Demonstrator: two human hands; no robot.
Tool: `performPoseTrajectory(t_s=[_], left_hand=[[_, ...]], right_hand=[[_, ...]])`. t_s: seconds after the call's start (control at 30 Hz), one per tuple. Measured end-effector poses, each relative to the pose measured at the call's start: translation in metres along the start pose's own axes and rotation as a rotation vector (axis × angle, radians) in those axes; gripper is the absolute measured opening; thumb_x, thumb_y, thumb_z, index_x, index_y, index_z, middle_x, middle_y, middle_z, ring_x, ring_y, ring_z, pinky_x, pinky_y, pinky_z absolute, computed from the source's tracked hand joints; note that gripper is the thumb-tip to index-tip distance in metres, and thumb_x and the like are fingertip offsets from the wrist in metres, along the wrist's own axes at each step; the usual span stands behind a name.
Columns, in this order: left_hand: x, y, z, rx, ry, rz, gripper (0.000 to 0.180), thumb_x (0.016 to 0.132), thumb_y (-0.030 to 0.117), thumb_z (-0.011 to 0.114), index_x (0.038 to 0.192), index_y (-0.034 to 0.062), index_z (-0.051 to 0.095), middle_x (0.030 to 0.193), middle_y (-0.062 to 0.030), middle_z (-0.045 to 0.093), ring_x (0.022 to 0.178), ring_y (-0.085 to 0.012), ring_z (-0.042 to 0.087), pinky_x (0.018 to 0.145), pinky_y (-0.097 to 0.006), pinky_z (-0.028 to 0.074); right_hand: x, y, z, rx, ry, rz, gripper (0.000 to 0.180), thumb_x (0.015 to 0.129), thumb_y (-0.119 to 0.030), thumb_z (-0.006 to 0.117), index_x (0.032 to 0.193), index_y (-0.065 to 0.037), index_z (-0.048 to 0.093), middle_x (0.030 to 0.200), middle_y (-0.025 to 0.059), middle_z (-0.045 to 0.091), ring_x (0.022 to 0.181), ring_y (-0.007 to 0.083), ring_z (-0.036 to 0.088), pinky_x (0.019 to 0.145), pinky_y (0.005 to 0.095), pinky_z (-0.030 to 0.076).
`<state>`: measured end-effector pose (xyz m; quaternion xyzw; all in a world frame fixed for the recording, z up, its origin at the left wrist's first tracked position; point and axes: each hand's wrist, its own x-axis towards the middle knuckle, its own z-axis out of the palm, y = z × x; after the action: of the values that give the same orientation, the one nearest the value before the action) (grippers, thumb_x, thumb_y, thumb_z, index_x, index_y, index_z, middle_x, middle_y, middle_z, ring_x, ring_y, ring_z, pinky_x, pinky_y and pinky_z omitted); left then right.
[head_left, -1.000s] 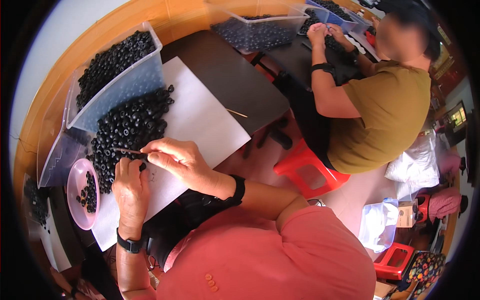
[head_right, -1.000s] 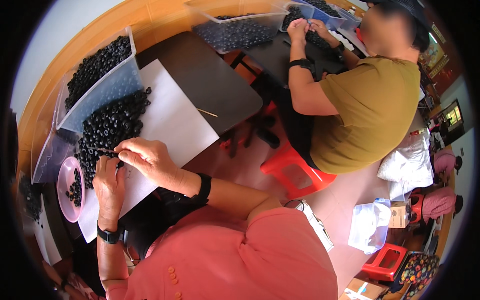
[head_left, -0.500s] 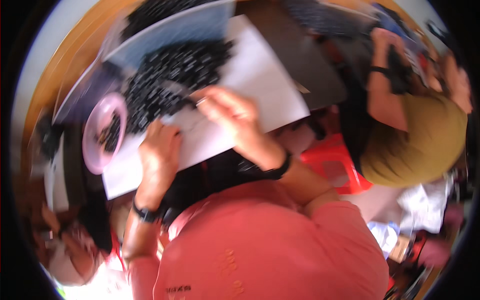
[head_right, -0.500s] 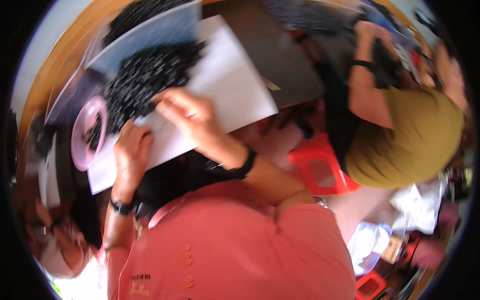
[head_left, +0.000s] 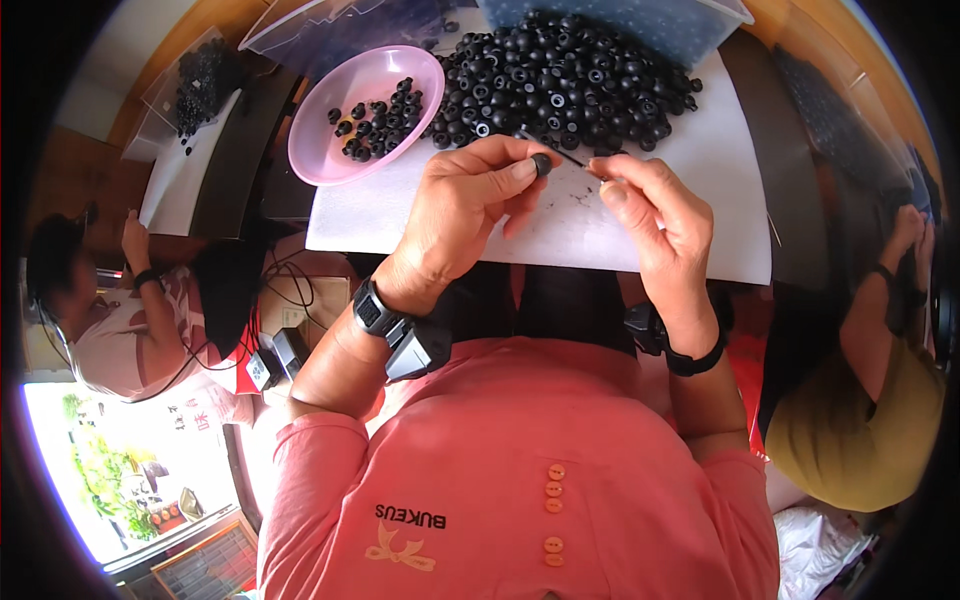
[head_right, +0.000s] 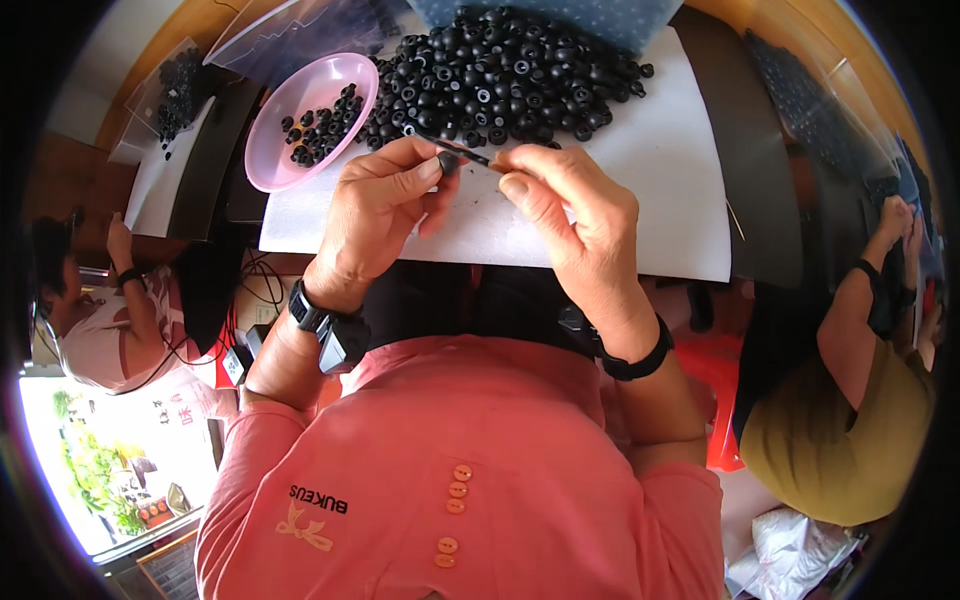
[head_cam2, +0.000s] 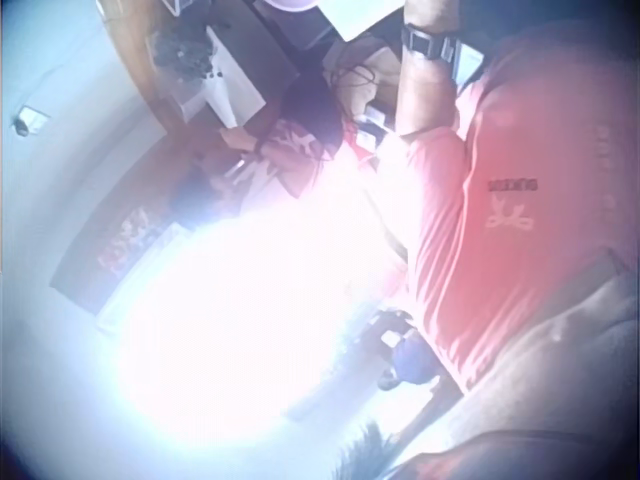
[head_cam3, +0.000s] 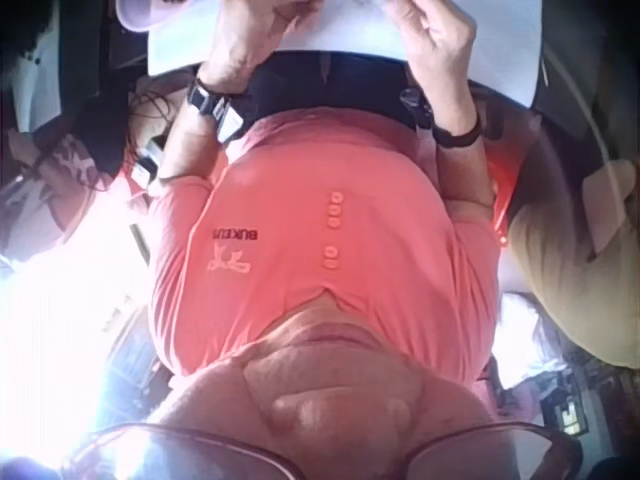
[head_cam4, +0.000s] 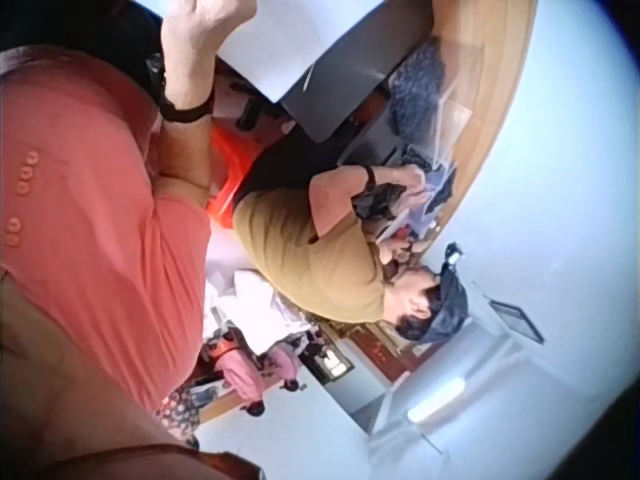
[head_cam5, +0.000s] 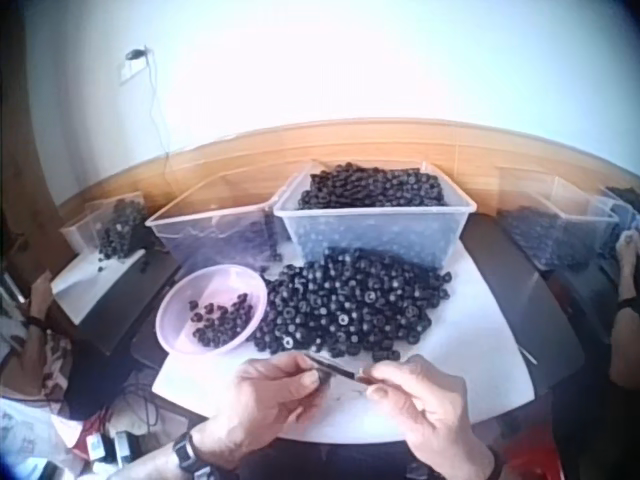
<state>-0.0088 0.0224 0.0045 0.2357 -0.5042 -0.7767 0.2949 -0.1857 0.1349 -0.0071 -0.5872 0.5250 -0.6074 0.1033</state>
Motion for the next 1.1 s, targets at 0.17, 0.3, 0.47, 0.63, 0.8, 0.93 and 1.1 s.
performPoseTrajectory(t_s=[0.17,0.3,0.47,0.63,0.8,0.93,1.1], left_hand=[[-0.002,0.003,-0.001,-0.157,-0.042,-0.047,0.023,0.1,0.007,0.053,0.115,-0.0062,0.064,0.094,-0.0114,0.068,0.074,-0.0153,0.062,0.056,-0.026,0.047],[0.002,-0.003,-0.008,-0.246,-0.1,-0.038,0.022,0.1,0.006,0.053,0.115,-0.0068,0.063,0.094,-0.0134,0.068,0.073,-0.0163,0.063,0.055,-0.027,0.047],[0.004,-0.011,-0.015,-0.25,-0.121,-0.016,0.029,0.099,0.008,0.051,0.122,-0.0088,0.059,0.097,-0.0177,0.068,0.072,-0.0184,0.062,0.053,-0.027,0.048],[0.003,-0.009,-0.011,-0.218,-0.064,-0.013,0.03,0.099,0.009,0.052,0.122,-0.0091,0.059,0.092,-0.0158,0.068,0.069,-0.0181,0.06,0.053,-0.027,0.046],[0.003,-0.01,-0.013,-0.215,-0.092,-0.034,0.03,0.098,0.008,0.052,0.12,-0.0096,0.06,0.088,-0.014,0.066,0.069,-0.0173,0.059,0.053,-0.027,0.045],[0.003,-0.01,-0.011,-0.209,-0.069,-0.024,0.03,0.097,0.008,0.052,0.12,-0.0101,0.06,0.087,-0.0136,0.066,0.068,-0.0171,0.058,0.053,-0.027,0.045],[0.003,-0.011,-0.01,-0.214,-0.071,-0.018,0.029,0.098,0.008,0.052,0.119,-0.0106,0.06,0.088,-0.014,0.066,0.068,-0.0168,0.058,0.053,-0.027,0.045]], right_hand=[[0.003,0.008,0.012,-0.153,-0.021,-0.208,0.018,0.086,-0.006,0.075,0.103,-0.005,0.07,0.08,0.0075,0.066,0.065,0.0178,0.061,0.056,0.0298,0.048],[0.006,0.009,0.019,-0.205,0.008,-0.294,0.021,0.083,-0.005,0.076,0.103,-0.005,0.069,0.078,0.0065,0.067,0.063,0.0184,0.059,0.054,0.0306,0.047],[0.01,0.008,0.024,-0.24,0.017,-0.315,0.022,0.082,-0.005,0.077,0.103,-0.005,0.069,0.077,0.0045,0.068,0.062,0.0176,0.057,0.055,0.0303,0.047],[0.013,0.008,0.027,-0.265,0.008,-0.328,0.022,0.081,-0.006,0.077,0.102,-0.006,0.07,0.076,0.0019,0.067,0.061,0.0168,0.054,0.055,0.0301,0.046],[0.011,0.011,0.027,-0.298,0.0,-0.341,0.023,0.08,-0.006,0.077,0.102,-0.006,0.07,0.076,0.0015,0.067,0.061,0.0167,0.053,0.055,0.0299,0.045],[0.01,0.014,0.028,-0.278,0.01,-0.352,0.023,0.08,-0.006,0.077,0.102,-0.006,0.07,0.075,0.0015,0.066,0.061,0.0172,0.052,0.055,0.0302,0.045],[0.009,0.015,0.027,-0.271,0.011,-0.351,0.023,0.08,-0.007,0.078,0.102,-0.006,0.07,0.075,0.0019,0.066,0.061,0.0174,0.053,0.055,0.0305,0.045]])
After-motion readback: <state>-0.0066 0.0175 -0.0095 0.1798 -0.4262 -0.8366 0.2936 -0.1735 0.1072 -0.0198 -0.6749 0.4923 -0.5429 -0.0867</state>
